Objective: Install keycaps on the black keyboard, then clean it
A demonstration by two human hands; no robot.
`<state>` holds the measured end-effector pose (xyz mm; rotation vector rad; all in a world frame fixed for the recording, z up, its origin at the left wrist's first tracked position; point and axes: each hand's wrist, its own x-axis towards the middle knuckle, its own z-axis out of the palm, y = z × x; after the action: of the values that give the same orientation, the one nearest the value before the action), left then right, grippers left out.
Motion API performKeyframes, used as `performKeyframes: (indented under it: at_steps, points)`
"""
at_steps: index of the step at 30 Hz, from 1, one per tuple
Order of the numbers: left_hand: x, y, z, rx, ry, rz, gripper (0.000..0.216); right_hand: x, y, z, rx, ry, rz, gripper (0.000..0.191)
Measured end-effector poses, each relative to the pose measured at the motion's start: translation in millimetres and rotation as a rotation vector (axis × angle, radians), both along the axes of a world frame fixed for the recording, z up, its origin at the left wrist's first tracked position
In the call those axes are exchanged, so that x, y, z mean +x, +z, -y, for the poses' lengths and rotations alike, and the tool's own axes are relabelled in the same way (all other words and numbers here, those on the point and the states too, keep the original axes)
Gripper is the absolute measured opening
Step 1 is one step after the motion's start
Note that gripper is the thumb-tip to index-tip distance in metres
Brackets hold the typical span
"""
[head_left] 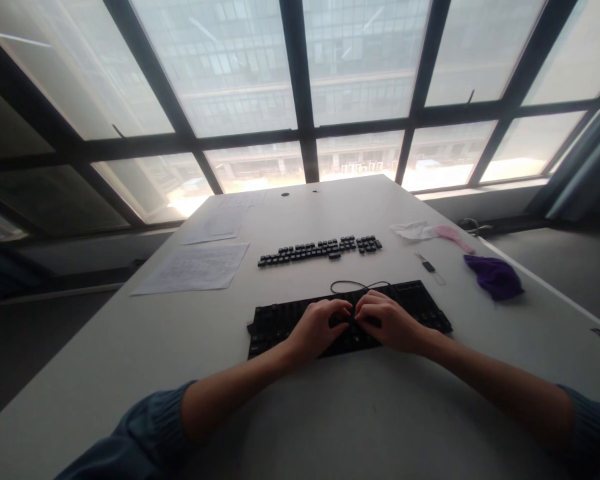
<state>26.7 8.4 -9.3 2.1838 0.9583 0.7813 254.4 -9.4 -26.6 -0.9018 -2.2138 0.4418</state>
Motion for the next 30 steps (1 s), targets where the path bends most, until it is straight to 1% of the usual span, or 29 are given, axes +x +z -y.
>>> performKeyframes:
  at_steps: [2,5,8,11,17,20,25,30]
  points:
    - [0.2,-3.1,-0.9,0.046,-0.011,-0.026,0.030,-0.3,1.1,0.3,-0.003,-0.001,0.001,0.016]
    - [0.5,-6.9,-2.9,0.119,-0.056,-0.031,0.014,-0.9,3.0,0.9,-0.009,-0.001,0.007,0.016]
    - [1.0,-7.5,-4.0,0.131,-0.060,-0.025,0.011,-1.2,4.0,1.3,-0.011,-0.002,0.010,0.016]
    - [1.8,-2.8,-3.8,0.057,-0.030,-0.022,0.012,-1.0,3.6,1.1,-0.010,-0.007,0.015,0.016]
    - [1.8,10.1,-7.0,-0.213,0.027,0.027,0.015,-0.7,2.1,0.6,-0.010,-0.004,0.010,0.015]
    - [2.1,12.0,-8.3,-0.263,0.032,0.040,0.017,-0.9,2.7,0.8,-0.011,-0.006,0.009,0.016]
    - [3.9,11.7,-6.5,-0.221,0.034,0.042,0.015,-1.1,3.2,0.9,-0.006,-0.010,0.004,0.016]
    - [4.6,4.1,-4.9,-0.078,0.038,0.002,0.012,-0.9,2.6,0.8,-0.012,-0.010,0.008,0.015]
